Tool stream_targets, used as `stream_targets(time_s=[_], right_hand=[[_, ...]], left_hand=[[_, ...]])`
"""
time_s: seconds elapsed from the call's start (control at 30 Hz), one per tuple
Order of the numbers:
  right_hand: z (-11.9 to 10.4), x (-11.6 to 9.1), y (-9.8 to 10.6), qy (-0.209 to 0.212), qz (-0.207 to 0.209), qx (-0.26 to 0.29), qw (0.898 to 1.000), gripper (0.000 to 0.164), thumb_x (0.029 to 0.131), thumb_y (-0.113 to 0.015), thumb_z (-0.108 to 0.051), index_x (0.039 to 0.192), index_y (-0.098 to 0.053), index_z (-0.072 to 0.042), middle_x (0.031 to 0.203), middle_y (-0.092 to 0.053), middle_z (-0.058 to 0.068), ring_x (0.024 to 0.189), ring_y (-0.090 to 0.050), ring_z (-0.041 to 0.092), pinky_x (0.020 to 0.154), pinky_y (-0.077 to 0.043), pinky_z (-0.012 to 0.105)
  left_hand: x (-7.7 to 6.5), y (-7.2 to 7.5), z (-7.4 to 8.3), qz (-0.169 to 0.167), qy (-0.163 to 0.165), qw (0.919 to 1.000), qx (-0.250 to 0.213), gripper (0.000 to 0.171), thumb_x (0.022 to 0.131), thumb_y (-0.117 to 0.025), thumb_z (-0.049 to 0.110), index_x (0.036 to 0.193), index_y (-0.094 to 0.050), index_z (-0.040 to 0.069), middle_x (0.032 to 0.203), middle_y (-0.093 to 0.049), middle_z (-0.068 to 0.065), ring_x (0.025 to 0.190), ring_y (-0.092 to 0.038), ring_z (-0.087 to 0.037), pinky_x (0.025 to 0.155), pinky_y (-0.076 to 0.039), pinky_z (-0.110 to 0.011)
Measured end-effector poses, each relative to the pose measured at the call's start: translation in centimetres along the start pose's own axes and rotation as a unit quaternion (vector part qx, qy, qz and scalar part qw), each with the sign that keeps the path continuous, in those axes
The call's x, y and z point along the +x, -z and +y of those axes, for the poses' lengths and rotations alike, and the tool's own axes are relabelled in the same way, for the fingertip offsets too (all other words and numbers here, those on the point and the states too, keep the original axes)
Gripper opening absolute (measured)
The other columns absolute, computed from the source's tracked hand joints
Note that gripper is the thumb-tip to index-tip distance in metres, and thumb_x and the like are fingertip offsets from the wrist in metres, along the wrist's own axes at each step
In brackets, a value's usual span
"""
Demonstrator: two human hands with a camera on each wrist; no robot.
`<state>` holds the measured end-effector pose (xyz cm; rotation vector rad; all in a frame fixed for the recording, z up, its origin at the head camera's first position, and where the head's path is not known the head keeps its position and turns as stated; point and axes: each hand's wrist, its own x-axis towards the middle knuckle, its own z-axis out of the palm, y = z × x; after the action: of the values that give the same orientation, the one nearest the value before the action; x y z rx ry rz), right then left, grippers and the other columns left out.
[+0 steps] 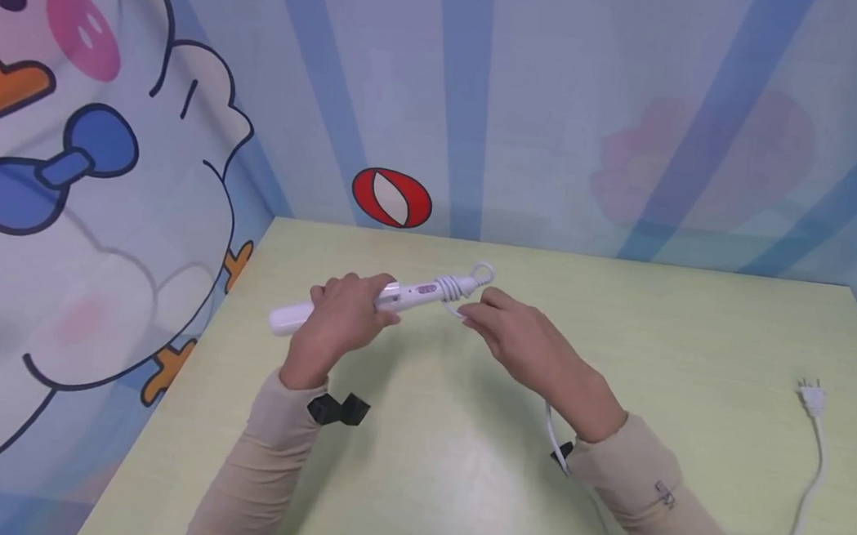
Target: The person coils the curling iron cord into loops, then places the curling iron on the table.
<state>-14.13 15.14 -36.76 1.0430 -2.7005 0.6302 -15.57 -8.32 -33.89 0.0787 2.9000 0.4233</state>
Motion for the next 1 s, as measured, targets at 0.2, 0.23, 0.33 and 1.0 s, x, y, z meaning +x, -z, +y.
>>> stream_targets(time_s=[0.2,0.23,0.33,1.0], right_hand=[[1.3,-0.3,-0.4,0.056,0.028,-0.029,0.998,0.029,0.087,-0.067,-0.004,0.116,-0.068,-0.01,0.085,-0.051,0.0,0.062,-0.037,0.006,0.054,-0.036,0.02],[1.5,-0.4,-0.5,0.063,0.032,-0.029,0.997,0.03,0.087,-0.067,-0.004,0.116,-0.067,-0.01,0.085,-0.051,0.0,0.062,-0.037,0.005,0.053,-0.035,0.019],[1.8,-0.4,-0.9,0.074,0.044,-0.023,0.996,0.027,0.088,-0.067,-0.006,0.115,-0.067,-0.01,0.085,-0.051,-0.001,0.061,-0.037,0.005,0.053,-0.035,0.019],[1.6,0.9,0.4,0.082,0.002,0.043,0.996,0.016,0.089,-0.066,-0.014,0.105,-0.069,-0.016,0.088,-0.058,-0.006,0.072,-0.052,0.003,0.065,-0.049,0.024]], left_hand=[[0.0,-0.2,0.1,0.009,0.001,0.9999,0.014,0.042,0.088,-0.069,0.029,0.127,-0.055,0.025,0.103,-0.058,-0.011,0.097,-0.048,-0.033,0.091,-0.034,-0.052],[0.0,-0.3,0.1,0.012,0.002,0.9998,0.016,0.042,0.088,-0.069,0.029,0.127,-0.055,0.025,0.104,-0.058,-0.011,0.097,-0.048,-0.033,0.091,-0.034,-0.052],[0.0,-0.5,0.1,0.021,0.002,0.9995,0.022,0.043,0.087,-0.069,0.029,0.128,-0.055,0.025,0.105,-0.057,-0.012,0.099,-0.047,-0.034,0.091,-0.034,-0.052],[-0.5,-0.2,-0.9,-0.05,-0.16,0.983,0.073,0.044,0.081,-0.077,0.024,0.122,-0.063,0.031,0.106,-0.06,0.0,0.098,-0.047,-0.021,0.092,-0.034,-0.043]])
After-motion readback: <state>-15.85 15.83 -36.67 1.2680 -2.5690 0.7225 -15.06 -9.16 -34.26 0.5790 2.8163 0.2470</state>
